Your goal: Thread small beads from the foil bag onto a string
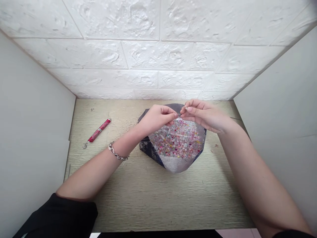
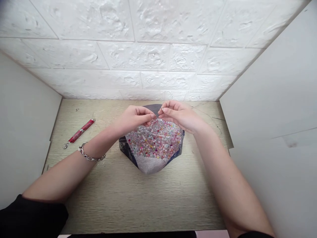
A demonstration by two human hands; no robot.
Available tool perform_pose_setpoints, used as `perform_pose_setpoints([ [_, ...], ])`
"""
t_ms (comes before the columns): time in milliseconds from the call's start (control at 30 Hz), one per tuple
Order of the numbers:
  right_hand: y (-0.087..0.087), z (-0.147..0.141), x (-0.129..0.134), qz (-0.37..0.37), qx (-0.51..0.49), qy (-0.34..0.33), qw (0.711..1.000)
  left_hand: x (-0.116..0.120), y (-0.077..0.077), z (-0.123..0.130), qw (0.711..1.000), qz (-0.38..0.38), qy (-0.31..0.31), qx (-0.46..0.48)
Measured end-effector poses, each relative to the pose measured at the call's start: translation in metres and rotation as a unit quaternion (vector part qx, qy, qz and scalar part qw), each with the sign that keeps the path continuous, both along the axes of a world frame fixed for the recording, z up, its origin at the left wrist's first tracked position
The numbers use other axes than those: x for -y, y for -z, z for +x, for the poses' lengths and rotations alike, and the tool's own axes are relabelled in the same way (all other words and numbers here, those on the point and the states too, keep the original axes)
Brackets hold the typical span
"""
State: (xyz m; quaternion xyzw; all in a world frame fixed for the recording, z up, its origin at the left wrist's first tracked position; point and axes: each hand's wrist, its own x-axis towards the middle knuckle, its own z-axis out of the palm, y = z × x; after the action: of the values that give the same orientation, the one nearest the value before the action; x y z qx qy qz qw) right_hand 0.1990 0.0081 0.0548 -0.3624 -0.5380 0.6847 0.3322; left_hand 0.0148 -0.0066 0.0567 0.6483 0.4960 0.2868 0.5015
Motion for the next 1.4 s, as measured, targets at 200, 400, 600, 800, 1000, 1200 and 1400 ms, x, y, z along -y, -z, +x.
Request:
perform_pose_setpoints([
  [200, 0.008, -0.007, 0.0, -0.006, -0.012, 0.034, 0.999, 0.0, 0.002, 0.003, 0.993, -0.062, -0.022, 0.094],
  [400, 0.007, -0.015, 0.005, -0.021, -0.07, 0.039, 0.997, 0.002, 0.006, 0.006, 0.972, -0.122, -0.027, 0.197],
  [600, 0.011, -0.017, 0.005, -0.039, -0.1, 0.044, 0.993, 0.003, 0.006, 0.006, 0.96, -0.141, -0.035, 0.24],
  [800, 0.013, -0.018, 0.006, -0.039, -0.115, 0.038, 0.992, 0.003, 0.006, 0.006, 0.957, -0.142, -0.033, 0.25],
  [1000, 0.014, -0.019, 0.006, -0.048, -0.125, 0.045, 0.99, 0.003, 0.006, 0.006, 0.958, -0.141, -0.037, 0.248],
  [1200, 0.014, -0.02, 0.007, -0.047, -0.129, 0.048, 0.989, 0.004, 0.006, 0.006, 0.958, -0.143, -0.04, 0.245],
  [1400, 0.015, -0.02, 0.007, -0.044, -0.115, 0.044, 0.991, 0.003, 0.006, 0.006, 0.964, -0.138, -0.04, 0.223],
])
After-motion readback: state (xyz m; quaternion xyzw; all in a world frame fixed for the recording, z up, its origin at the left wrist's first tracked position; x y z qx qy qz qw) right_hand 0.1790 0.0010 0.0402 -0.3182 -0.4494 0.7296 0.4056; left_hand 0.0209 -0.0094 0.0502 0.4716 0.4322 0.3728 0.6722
